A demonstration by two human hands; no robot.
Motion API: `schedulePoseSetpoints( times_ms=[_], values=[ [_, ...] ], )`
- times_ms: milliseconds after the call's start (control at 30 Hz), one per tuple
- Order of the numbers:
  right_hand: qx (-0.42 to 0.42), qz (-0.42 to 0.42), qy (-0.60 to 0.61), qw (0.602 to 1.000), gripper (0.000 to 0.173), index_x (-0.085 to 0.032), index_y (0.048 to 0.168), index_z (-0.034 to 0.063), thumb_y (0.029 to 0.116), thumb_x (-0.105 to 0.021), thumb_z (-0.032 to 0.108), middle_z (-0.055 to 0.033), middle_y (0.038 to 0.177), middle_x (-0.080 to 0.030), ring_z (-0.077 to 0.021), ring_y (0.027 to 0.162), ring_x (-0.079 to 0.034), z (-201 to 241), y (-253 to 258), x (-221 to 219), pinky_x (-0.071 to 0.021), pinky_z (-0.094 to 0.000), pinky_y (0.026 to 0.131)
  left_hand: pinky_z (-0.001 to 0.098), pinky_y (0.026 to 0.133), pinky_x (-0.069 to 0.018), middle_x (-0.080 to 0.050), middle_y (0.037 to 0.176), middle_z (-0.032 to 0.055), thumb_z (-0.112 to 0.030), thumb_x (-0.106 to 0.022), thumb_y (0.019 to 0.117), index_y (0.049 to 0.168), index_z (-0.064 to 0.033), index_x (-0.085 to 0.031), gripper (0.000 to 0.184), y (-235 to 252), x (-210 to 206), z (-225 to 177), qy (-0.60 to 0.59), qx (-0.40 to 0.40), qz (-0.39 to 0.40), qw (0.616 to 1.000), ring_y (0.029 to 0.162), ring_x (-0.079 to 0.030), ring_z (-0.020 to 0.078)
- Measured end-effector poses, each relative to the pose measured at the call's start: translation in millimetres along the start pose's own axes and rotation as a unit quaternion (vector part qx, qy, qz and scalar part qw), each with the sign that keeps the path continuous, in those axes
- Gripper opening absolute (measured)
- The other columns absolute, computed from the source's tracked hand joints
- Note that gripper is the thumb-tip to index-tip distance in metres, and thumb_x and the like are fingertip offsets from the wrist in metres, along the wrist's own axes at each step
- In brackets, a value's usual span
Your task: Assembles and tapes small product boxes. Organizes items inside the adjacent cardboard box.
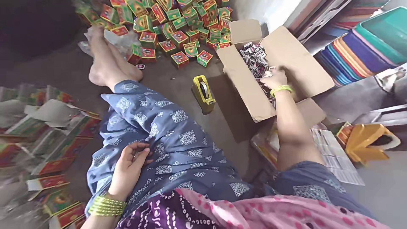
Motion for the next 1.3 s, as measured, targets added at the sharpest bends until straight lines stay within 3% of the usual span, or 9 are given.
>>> schedulePoseSetpoints(
  times_ms=[200, 400, 533, 667, 867, 1000, 1167, 1233, 1300],
  values=[
    [0.244, -0.054, 0.165, 0.954, 0.049, -0.072, 0.116, 0.0107, 0.0706, -0.085, 0.023, -0.0205, 0.124, -0.063, -0.0317, 0.108, -0.064, 95, -141, 53, -0.0568, -0.0510, 0.087, 0.0327, 0.071, -0.0642, -0.066, 0.114, 0.0062, -0.015, -0.058, 0.0991, 0.127, -0.0019, -0.053, 0.032, -2, 1, 1, -0.006, -0.004, 0.017, 1.000, 0.087, -0.071, 0.0134],
    [0.244, 0.163, 0.017, 0.956, 0.042, -0.076, 0.108, 0.0217, 0.0678, -0.086, 0.032, -0.0150, 0.128, -0.061, -0.0349, 0.113, -0.060, 105, -229, -84, -0.0535, -0.0553, 0.089, 0.0345, 0.072, -0.0650, -0.066, 0.114, 0.0074, -0.015, -0.058, 0.0997, 0.127, -0.0015, -0.054, 0.031, -6, 5, 2, -0.012, -0.012, 0.016, 1.000, 0.088, -0.072, 0.0155],
    [0.168, 0.287, -0.097, 0.938, 0.058, -0.068, 0.130, 0.0171, 0.0776, -0.084, 0.037, -0.0279, 0.143, -0.050, -0.0484, 0.128, -0.050, 74, -218, -163, -0.0444, -0.0629, 0.104, 0.0340, 0.073, -0.0649, -0.066, 0.115, 0.0075, -0.015, -0.058, 0.0996, 0.127, -0.0009, -0.052, 0.031, -10, 8, 3, -0.012, -0.011, 0.017, 1.000, 0.089, -0.072, 0.0151],
    [0.154, 0.326, -0.084, 0.929, 0.077, -0.061, 0.143, 0.0230, 0.0744, -0.087, 0.045, -0.0266, 0.158, -0.036, -0.0477, 0.136, -0.045, 71, -217, -163, -0.0434, -0.0613, 0.108, 0.0332, 0.072, -0.0643, -0.066, 0.114, 0.0076, -0.016, -0.057, 0.0991, 0.126, -0.0005, -0.053, 0.031, -9, 8, 3, -0.013, -0.012, 0.015, 1.000, 0.087, -0.072, 0.0147],
    [0.250, 0.143, 0.053, 0.956, 0.045, -0.075, 0.121, 0.0117, 0.0871, -0.080, 0.040, -0.0103, 0.119, -0.073, -0.0259, 0.109, -0.070, 104, -194, -15, -0.0573, -0.0528, 0.096, 0.0333, 0.072, -0.0649, -0.067, 0.112, 0.0066, -0.016, -0.059, 0.0998, 0.126, -0.0013, -0.054, 0.031, -7, 8, 6, -0.013, -0.006, 0.016, 1.000, 0.087, -0.072, 0.0142],
    [0.177, -0.027, 0.036, 0.983, 0.030, -0.074, 0.116, 0.0076, 0.0958, -0.068, 0.030, -0.0130, 0.111, -0.074, -0.0280, 0.104, -0.072, 80, -111, 63, -0.0557, -0.0533, 0.094, 0.0322, 0.071, -0.0646, -0.066, 0.112, 0.0055, -0.015, -0.058, 0.0994, 0.126, -0.0015, -0.053, 0.030, -5, 5, 2, -0.015, -0.008, 0.019, 1.000, 0.085, -0.072, 0.0131],
    [0.030, 0.224, -0.208, 0.952, 0.056, -0.058, 0.136, -0.0067, 0.0932, -0.071, 0.026, -0.0364, 0.129, -0.060, -0.0536, 0.125, -0.055, -18, -21, 4, -0.0396, -0.0751, 0.102, 0.0325, 0.071, -0.0648, -0.067, 0.113, 0.0060, -0.014, -0.058, 0.0987, 0.126, -0.0008, -0.053, 0.031, -6, 4, 1, -0.007, -0.008, 0.014, 1.000, 0.086, -0.072, 0.0137],
    [0.030, 0.315, -0.312, 0.896, 0.039, -0.060, 0.127, -0.0120, 0.1015, -0.056, 0.017, -0.0361, 0.124, -0.061, -0.0509, 0.120, -0.058, -34, -28, -18, -0.0418, -0.0718, 0.097, 0.0314, 0.071, -0.0648, -0.067, 0.112, 0.0049, -0.015, -0.058, 0.0986, 0.125, -0.0015, -0.053, 0.030, -5, 2, 1, -0.004, -0.008, 0.010, 1.000, 0.085, -0.072, 0.0127],
    [0.037, 0.255, -0.326, 0.909, 0.028, -0.069, 0.113, -0.0088, 0.1022, -0.053, 0.013, -0.0322, 0.116, -0.067, -0.0486, 0.114, -0.062, -46, -44, -32, -0.0425, -0.0720, 0.097, 0.0303, 0.070, -0.0643, -0.067, 0.111, 0.0041, -0.016, -0.058, 0.0984, 0.124, -0.0021, -0.054, 0.030, -4, 1, 1, 0.005, -0.006, 0.010, 1.000, 0.085, -0.072, 0.0114]
  ],
)
Point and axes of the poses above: each hand's wrist, its own y-axis towards the middle knuckle, its own x-axis out of the back of the hand, z = x × y, the point moved 6 cm from there along y, towards the middle knuckle
